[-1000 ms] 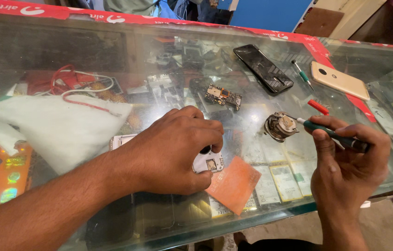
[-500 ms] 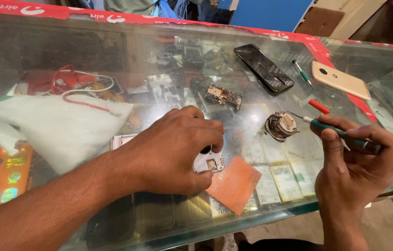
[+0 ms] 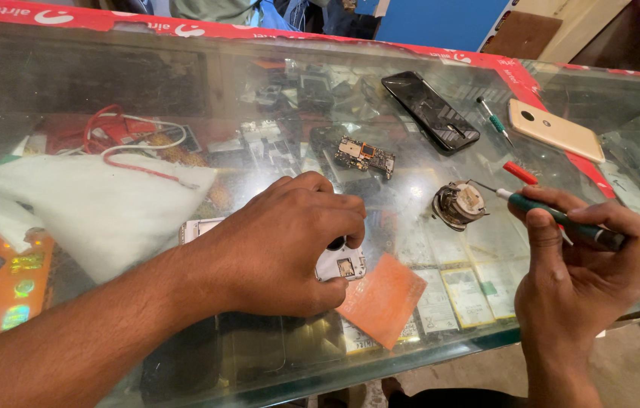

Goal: The person uses a screwdriver to remove screws from the back of a disassembled white smartphone. They place the screws into a small container and continue unscrewing multiple locations around the phone's rear frame. The person then picks up a beige phone back cover.

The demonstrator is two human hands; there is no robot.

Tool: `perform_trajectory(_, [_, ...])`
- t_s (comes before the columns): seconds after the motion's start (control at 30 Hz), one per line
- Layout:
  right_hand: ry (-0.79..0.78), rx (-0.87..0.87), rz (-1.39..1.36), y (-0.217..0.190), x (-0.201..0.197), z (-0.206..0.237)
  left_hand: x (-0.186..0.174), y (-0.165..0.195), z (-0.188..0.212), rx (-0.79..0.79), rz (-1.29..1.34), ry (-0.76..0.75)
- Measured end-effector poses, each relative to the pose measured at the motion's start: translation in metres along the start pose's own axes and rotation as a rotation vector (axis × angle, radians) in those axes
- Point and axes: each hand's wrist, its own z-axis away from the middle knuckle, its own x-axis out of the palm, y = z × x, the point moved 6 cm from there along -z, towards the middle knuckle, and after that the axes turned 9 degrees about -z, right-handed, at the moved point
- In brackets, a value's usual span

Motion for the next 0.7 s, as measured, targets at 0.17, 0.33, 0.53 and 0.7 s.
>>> perform_trajectory(0.17, [0.026, 0.019, -0.047, 0.0, -0.001, -0.001, 0.0, 0.0, -0.001, -0.008, 0.01, -0.009])
perform_trajectory(0.33, [0.075, 0.042, -0.157, 0.006, -0.008, 0.004, 0.0, -0.001, 0.001, 0.015, -0.016, 0.014])
perform_trajectory(0.53, [0.119, 0.138, -0.468, 0.01, -0.011, 0.005, -0.015, 0.004, 0.009, 0.125, -0.015, 0.298])
perform_trajectory(0.7, [0.132, 0.22, -0.538, -0.01, 0.011, 0.022, -0.014, -0.005, 0.007, 0.021, 0.113, 0.34])
